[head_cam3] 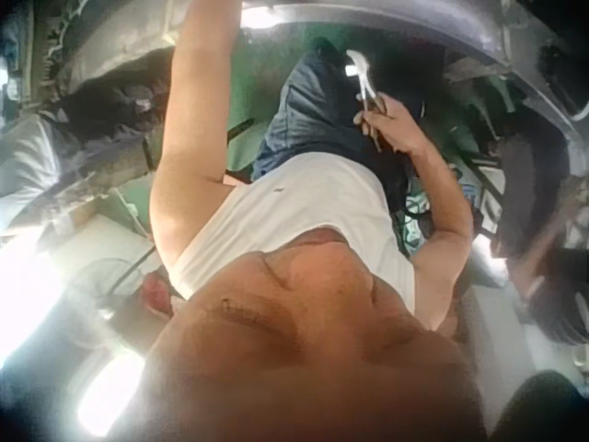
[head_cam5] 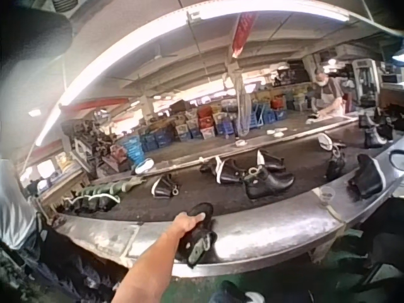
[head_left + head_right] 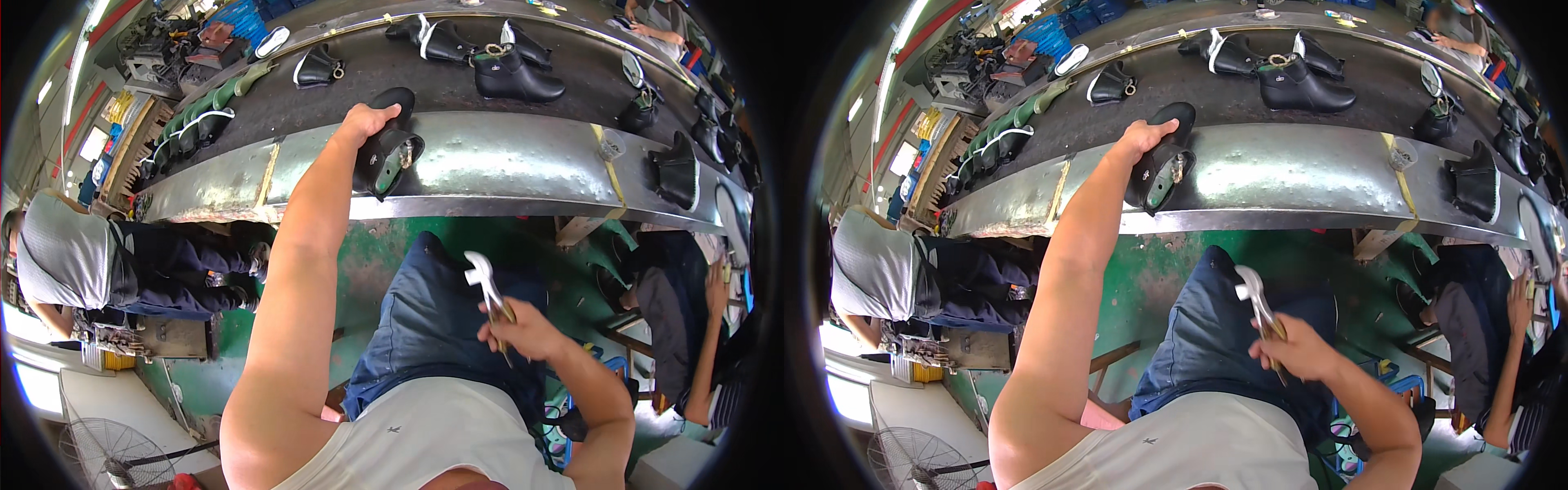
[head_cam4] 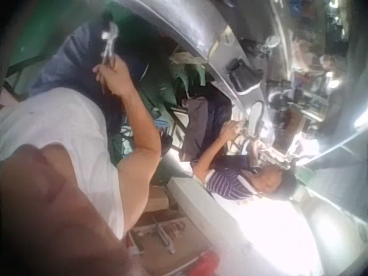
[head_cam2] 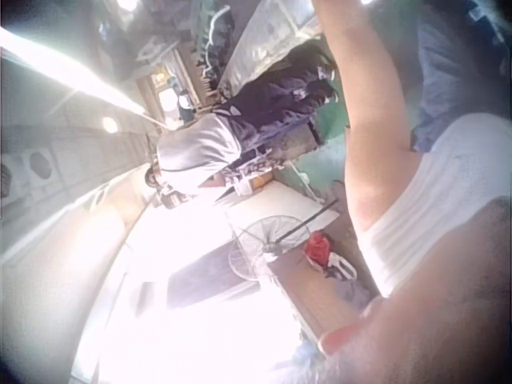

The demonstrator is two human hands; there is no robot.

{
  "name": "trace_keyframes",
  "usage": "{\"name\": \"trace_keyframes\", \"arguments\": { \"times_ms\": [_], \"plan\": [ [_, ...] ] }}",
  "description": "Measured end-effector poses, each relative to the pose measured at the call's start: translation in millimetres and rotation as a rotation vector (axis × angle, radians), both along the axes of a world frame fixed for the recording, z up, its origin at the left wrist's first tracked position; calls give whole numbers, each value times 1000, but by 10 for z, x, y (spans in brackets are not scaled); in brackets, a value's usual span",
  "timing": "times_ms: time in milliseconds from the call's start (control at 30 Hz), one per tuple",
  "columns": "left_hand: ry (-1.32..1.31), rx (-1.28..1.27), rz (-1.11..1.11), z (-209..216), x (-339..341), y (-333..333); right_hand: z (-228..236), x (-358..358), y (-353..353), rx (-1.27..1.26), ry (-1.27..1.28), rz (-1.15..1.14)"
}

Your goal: Assembling shoe components on a production line using pliers to position and pull materials.

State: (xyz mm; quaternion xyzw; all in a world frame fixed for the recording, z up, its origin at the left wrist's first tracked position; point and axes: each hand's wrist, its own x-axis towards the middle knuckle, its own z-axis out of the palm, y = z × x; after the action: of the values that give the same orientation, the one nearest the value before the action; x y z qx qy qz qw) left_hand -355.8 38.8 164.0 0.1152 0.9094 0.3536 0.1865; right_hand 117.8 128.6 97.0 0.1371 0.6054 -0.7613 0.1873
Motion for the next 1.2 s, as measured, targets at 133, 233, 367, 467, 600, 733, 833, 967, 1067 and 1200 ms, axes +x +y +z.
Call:
{"name": "trace_keyframes", "arguments": {
  "times_ms": [133, 233, 367, 467, 600, 733, 833, 967, 1067, 1200],
  "plan": [
    [96, -15, 30, -4, 18, -46, 334, -871, 53, 935, 476, 64],
    [96, -50, 18, 21, 75, -8, 427, -1348, 150, 1404, 518, -14],
    [110, -125, 29, 39, 57, -10, 491, -1701, 206, 1614, 447, 11],
    [98, -196, 8, 53, 78, -8, 561, -1788, 207, 1726, 316, 67],
    [142, -259, 1, 93, 139, 35, 564, -1807, 281, 1657, 302, 92],
    [184, -304, -21, 113, 192, 36, 546, -1672, 334, 1527, 375, 33],
    [176, -337, -17, 187, 252, 56, 594, -1716, 339, 1568, 373, 31],
    [231, -379, -15, 182, 333, 81, 661, -1878, 252, 1652, 271, 90],
    [247, -408, 0, 191, 381, 118, 675, -1924, 253, 1791, 300, 67],
    [263, -411, -5, 216, 456, 153, 620, -1877, 344, 1721, 328, 175]
  ]
}}
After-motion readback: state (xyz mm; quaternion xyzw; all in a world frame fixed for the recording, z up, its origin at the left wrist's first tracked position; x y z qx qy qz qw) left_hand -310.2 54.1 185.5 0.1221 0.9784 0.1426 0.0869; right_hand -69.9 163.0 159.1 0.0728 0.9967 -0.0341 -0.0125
